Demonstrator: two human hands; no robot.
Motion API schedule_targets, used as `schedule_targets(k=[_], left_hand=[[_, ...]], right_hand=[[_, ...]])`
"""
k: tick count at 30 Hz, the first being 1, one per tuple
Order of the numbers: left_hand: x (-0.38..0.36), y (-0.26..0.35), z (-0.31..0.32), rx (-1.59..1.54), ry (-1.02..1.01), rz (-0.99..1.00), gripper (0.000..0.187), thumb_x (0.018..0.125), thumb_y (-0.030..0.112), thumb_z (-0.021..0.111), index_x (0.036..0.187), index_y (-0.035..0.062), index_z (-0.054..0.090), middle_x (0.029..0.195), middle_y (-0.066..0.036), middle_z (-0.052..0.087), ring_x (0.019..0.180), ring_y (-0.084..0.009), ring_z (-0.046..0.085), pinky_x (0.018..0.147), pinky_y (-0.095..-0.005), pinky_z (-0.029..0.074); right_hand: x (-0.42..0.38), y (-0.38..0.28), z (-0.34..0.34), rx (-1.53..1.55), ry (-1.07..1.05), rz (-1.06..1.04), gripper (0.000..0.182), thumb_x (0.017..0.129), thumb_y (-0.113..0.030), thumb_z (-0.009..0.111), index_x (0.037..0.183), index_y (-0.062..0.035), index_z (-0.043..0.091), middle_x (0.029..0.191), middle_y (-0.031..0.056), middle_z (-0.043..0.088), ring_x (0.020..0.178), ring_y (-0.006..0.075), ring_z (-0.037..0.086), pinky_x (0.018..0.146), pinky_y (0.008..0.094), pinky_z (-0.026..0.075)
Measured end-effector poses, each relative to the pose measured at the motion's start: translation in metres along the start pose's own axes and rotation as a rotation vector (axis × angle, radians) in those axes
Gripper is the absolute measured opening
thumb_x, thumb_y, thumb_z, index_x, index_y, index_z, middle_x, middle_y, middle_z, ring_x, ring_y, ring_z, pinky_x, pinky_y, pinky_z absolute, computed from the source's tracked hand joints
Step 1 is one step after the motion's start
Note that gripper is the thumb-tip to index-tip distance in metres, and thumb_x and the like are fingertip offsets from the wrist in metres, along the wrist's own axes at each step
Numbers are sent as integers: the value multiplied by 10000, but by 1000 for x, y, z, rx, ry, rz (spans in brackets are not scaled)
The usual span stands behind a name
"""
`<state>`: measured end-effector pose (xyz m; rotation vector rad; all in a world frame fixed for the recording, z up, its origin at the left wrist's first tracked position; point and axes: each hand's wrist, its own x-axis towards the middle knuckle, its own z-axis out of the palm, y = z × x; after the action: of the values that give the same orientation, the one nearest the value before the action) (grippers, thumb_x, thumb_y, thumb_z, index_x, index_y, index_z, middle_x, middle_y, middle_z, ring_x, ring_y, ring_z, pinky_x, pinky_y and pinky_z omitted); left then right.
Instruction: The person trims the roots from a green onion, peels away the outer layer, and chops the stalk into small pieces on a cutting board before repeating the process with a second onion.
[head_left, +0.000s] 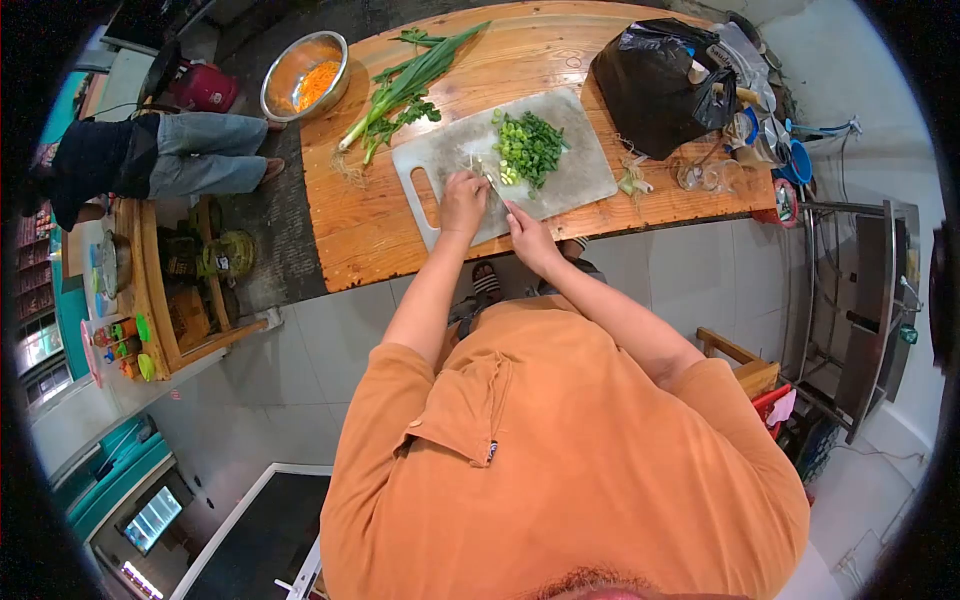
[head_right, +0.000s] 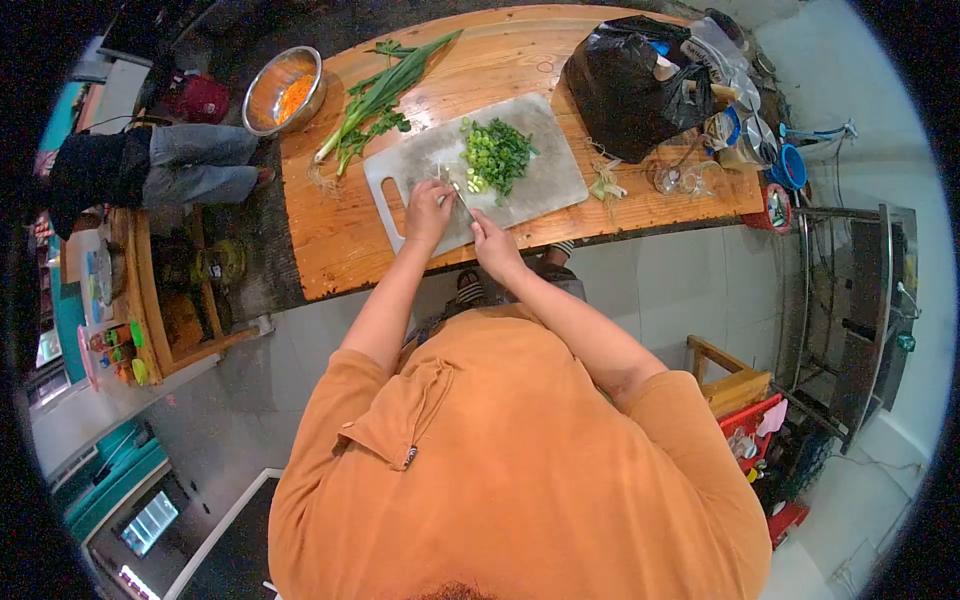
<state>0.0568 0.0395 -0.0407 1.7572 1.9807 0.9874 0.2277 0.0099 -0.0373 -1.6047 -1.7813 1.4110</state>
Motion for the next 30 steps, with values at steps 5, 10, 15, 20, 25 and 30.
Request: schedule_targets(k=[5,10,15,20,25,30], left_hand=[[-11,5,-6,46,-12,10,122,816,70,733,928,32,767,978,-110,693,998,-312,617,885,-396,508],[-12,1,-6,37,4,67,147,828,56,693,956,52,765,992,-80,699,1003,-297,618,895,-397,516],[-7,1,-1,34,0,81,122,852,76,692,944,35,761,985,-103,699,980,-314,613,883,-407,509],[-4,6,-4,71,-40,62,128,846,111,705,930,35,765,959,-101,693,971,-309,617,877,-414,510],[-3,7,-3,84,-37,41,101,833,106,704,893,55,768,952,-89,691,966,-300,620,871,-407,517],[-4,-2,2,55,11,85,99,814,76,689,875,63,765,957,-75,692,964,-295,625,872,-402,525]], right_hand=[[-25,1,-1,-55,50,3,384,1041,-274,478,1397,-159,566,1154,272,651,1021,457,630,892,479,504],[-14,-2,-11,-9,85,0,400,1045,-282,473,1394,-109,560,1203,257,646,1103,439,616,933,456,498],[-20,-6,-15,45,72,4,410,1049,-280,465,1401,-87,550,1273,240,630,1171,421,600,976,434,485],[-27,-8,-10,38,22,-40,414,1055,-275,452,1425,-106,529,1292,248,618,1188,417,591,989,426,478],[-24,-7,-11,40,-24,5,413,1062,-274,445,1442,-130,515,1315,226,616,1214,384,592,1007,399,469],[-22,-3,-8,-7,-40,21,412,1068,-266,446,1457,-144,504,1340,209,612,1242,345,594,1021,374,462]])
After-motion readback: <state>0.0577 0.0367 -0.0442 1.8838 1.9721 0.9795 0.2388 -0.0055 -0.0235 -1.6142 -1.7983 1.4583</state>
